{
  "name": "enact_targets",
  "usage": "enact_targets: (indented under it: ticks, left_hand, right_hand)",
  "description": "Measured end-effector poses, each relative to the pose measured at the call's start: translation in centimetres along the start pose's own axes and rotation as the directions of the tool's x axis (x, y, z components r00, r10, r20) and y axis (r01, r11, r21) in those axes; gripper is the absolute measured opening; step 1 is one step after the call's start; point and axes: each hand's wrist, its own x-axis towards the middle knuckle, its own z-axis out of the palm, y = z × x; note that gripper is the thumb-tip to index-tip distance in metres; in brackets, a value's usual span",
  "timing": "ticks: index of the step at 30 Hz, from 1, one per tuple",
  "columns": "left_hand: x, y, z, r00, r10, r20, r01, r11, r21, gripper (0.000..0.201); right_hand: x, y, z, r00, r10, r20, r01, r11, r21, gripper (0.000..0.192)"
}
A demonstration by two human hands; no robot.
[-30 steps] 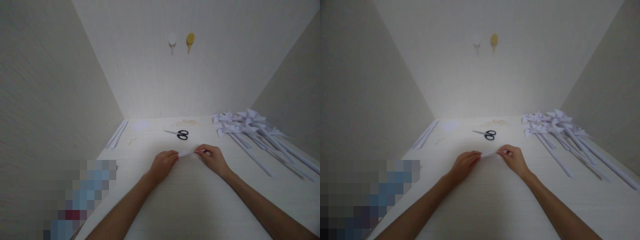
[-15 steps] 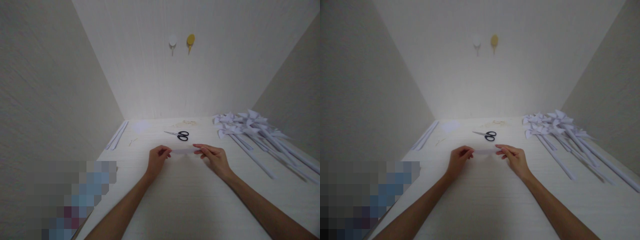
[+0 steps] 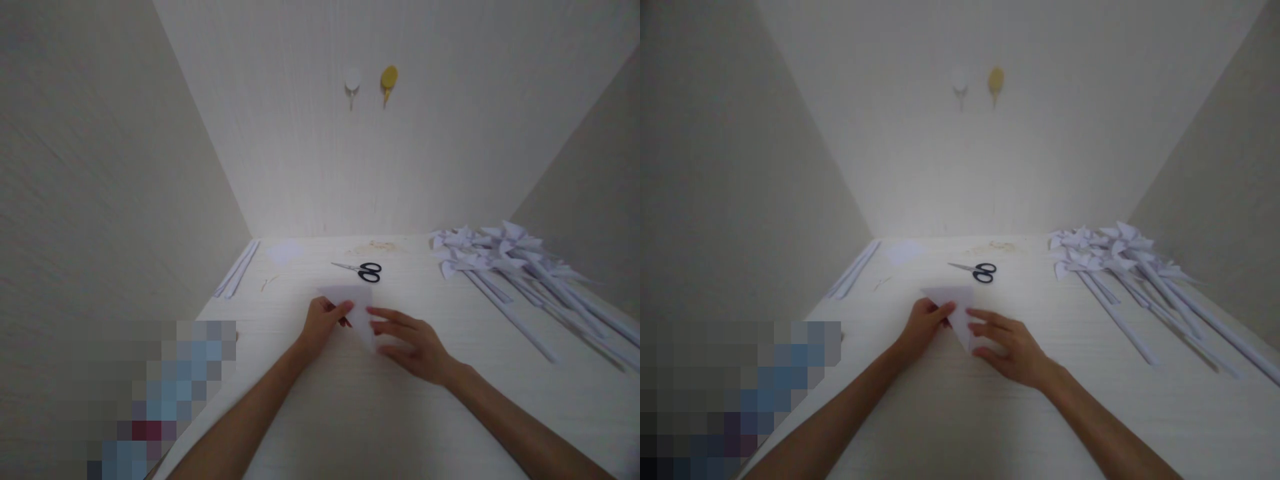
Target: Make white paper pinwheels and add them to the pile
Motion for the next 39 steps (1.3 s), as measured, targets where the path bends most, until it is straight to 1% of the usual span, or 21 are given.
enact_targets:
  ticks: [1, 2, 3, 4, 6, 8, 10, 11, 14, 16, 17, 21, 25, 28, 31, 33, 34, 36, 39]
  left_hand:
    - [0.0, 0.0, 0.0, 1.0, -0.008, 0.012, 0.008, 1.0, 0.004, 0.027]
    - [-0.1, 0.1, 0.1, 0.999, -0.023, 0.034, 0.023, 1.0, 0.004, 0.027]
    - [-0.2, 0.1, 0.1, 0.997, -0.041, 0.062, 0.041, 0.999, 0.001, 0.026]
    - [-0.3, 0.1, 0.3, 0.993, -0.062, 0.099, 0.063, 0.998, -0.002, 0.025]
    - [-0.5, 0.2, 0.6, 0.977, -0.1, 0.187, 0.103, 0.995, -0.009, 0.024]
    - [-0.7, 0.2, 0.8, 0.961, -0.114, 0.252, 0.12, 0.993, -0.01, 0.023]
    - [-0.7, 0.3, 0.9, 0.962, -0.101, 0.255, 0.104, 0.995, 0.0, 0.021]
    - [-0.7, 0.4, 0.9, 0.97, -0.086, 0.227, 0.088, 0.996, 0.003, 0.02]
    - [-0.3, 0.4, 0.5, 0.996, -0.025, 0.091, 0.024, 1.0, 0.015, 0.019]
    - [0.0, 0.4, 0.1, 1.0, 0.012, 0.016, -0.013, 1.0, 0.026, 0.022]
    - [0.1, 0.4, 0.0, 1.0, 0.025, -0.004, -0.025, 0.999, 0.031, 0.023]
    - [0.2, 0.1, -0.4, 0.999, 0.048, -0.013, -0.048, 0.999, -0.018, 0.032]
    - [0.1, 0.2, -0.5, 1.0, 0.026, -0.011, -0.028, 0.992, -0.124, 0.039]
    - [0.1, 0.3, -0.4, 0.999, 0.018, 0.037, -0.011, 0.986, -0.165, 0.046]
    - [-0.1, 0.1, -0.1, 0.982, 0.004, 0.191, 0.007, 0.998, -0.059, 0.041]
    - [-0.3, -0.1, 0.2, 0.955, -0.025, 0.295, 0.017, 0.999, 0.029, 0.035]
    - [-0.4, -0.2, 0.3, 0.944, -0.038, 0.326, 0.02, 0.998, 0.058, 0.032]
    - [-0.5, -0.4, 0.6, 0.936, -0.056, 0.348, 0.029, 0.996, 0.083, 0.029]
    - [-0.6, -0.4, 0.6, 0.943, -0.068, 0.327, 0.041, 0.995, 0.088, 0.028]
  right_hand:
    - [0.1, 0.0, 0.1, 0.991, 0.092, -0.092, -0.085, 0.993, 0.08, 0.024]
    - [0.2, 0.1, 0.2, 0.966, 0.205, -0.158, -0.177, 0.968, 0.178, 0.022]
    - [0.4, 0.3, 0.4, 0.93, 0.321, -0.18, -0.263, 0.922, 0.283, 0.021]
    - [0.5, 0.4, 0.6, 0.895, 0.423, -0.145, -0.344, 0.859, 0.378, 0.021]
    - [0.7, 0.7, 0.9, 0.838, 0.546, -0.007, -0.473, 0.731, 0.492, 0.024]
    - [0.8, 0.9, 1.1, 0.793, 0.602, 0.088, -0.557, 0.659, 0.505, 0.029]
    - [0.8, 0.9, 1.0, 0.774, 0.617, 0.146, -0.596, 0.631, 0.495, 0.032]
    - [0.8, 0.9, 0.9, 0.772, 0.613, 0.169, -0.604, 0.623, 0.497, 0.033]
    - [0.8, 0.9, 0.6, 0.764, 0.611, 0.208, -0.614, 0.59, 0.524, 0.034]
    - [0.9, 0.8, 0.4, 0.754, 0.619, 0.22, -0.622, 0.564, 0.543, 0.034]
    - [1.0, 0.8, 0.4, 0.75, 0.621, 0.225, -0.624, 0.555, 0.55, 0.035]
    - [1.2, 0.7, 0.4, 0.745, 0.622, 0.24, -0.627, 0.53, 0.572, 0.035]
    - [1.2, 0.9, 0.5, 0.736, 0.636, 0.23, -0.615, 0.488, 0.62, 0.036]
    - [1.2, 1.2, 0.5, 0.723, 0.661, 0.199, -0.582, 0.429, 0.691, 0.036]
    - [1.1, 1.4, 0.6, 0.722, 0.674, 0.157, -0.53, 0.392, 0.752, 0.033]
    - [1.2, 1.5, 0.6, 0.728, 0.672, 0.135, -0.506, 0.394, 0.767, 0.032]
    - [1.2, 1.5, 0.6, 0.73, 0.671, 0.13, -0.501, 0.397, 0.769, 0.031]
    - [1.2, 1.6, 0.6, 0.727, 0.675, 0.124, -0.502, 0.399, 0.768, 0.028]
    - [1.2, 1.7, 0.6, 0.718, 0.689, 0.095, -0.502, 0.418, 0.757, 0.025]
